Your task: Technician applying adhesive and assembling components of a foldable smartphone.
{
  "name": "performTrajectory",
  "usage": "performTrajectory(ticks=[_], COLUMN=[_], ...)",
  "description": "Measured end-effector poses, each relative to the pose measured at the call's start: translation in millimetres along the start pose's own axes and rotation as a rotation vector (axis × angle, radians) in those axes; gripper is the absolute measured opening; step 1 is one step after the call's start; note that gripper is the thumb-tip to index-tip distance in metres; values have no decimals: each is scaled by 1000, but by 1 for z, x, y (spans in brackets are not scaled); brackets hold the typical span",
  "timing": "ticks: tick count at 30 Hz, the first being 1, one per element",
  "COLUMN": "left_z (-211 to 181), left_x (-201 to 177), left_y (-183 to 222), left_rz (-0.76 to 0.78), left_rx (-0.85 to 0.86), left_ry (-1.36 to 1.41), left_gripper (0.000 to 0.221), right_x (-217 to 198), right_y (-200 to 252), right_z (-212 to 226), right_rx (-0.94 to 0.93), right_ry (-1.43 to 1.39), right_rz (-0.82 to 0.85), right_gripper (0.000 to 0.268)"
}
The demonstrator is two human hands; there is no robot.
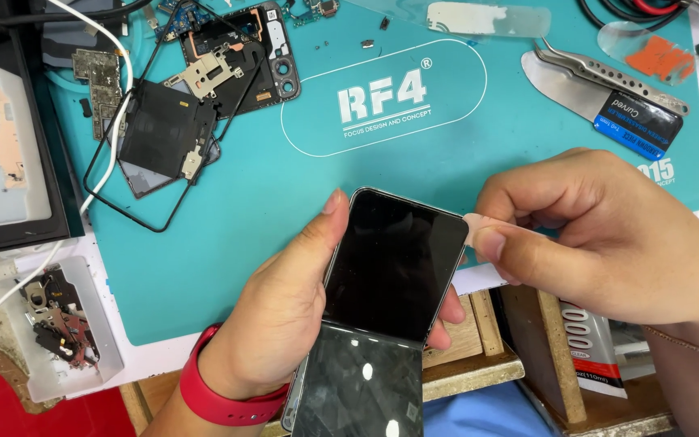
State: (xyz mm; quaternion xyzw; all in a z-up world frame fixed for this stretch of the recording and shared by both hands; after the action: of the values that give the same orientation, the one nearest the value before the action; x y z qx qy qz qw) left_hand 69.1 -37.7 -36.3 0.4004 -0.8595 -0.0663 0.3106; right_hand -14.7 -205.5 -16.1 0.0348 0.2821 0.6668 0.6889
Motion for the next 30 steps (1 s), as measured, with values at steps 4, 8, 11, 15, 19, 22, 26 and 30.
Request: performTrajectory(ticks=[4,8,11,15,19,22,26,30], left_z=[1,6,26,4,9,5,4,2], left_x=[3,26,26,-2,2,0,-4,2], left_y=[1,9,14,0,3,1,0,1], left_rz=[-20,280,266,-39,-26,-47,-75,-66], left_rx=[-69,-218,-439,-75,-159,-114,-65,-64], left_ry=[26,229,269,20,111,32,-14,63], left_gripper=[51,68,87,51,50,51,52,50], right_x=[0,2,3,3,3,3,3,3], right_y=[-1,1,1,1,0,0,0,-1], right_z=[0,-1,1,1,2,3,4,5], right_rx=[6,27,23,27,-6,-2,-8,3], right_ry=[11,-35,-99,-63,-10,-4,14,25], right_rz=[0,15,15,-2,1,4,3,6], right_gripper=[44,45,43,43,43,44,43,44])
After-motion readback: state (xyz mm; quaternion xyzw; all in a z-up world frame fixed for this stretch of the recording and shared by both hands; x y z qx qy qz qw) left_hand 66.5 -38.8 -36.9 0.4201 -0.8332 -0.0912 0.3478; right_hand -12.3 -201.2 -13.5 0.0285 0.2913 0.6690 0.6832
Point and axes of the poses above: each hand's wrist, its own y-axis away from the middle knuckle, its own x-axis out of the palm, z = x × y, the point moved 8 cm from there along -y, towards the middle knuckle, and after that the axes turned 7 degrees about x, right-handed, at the moved point
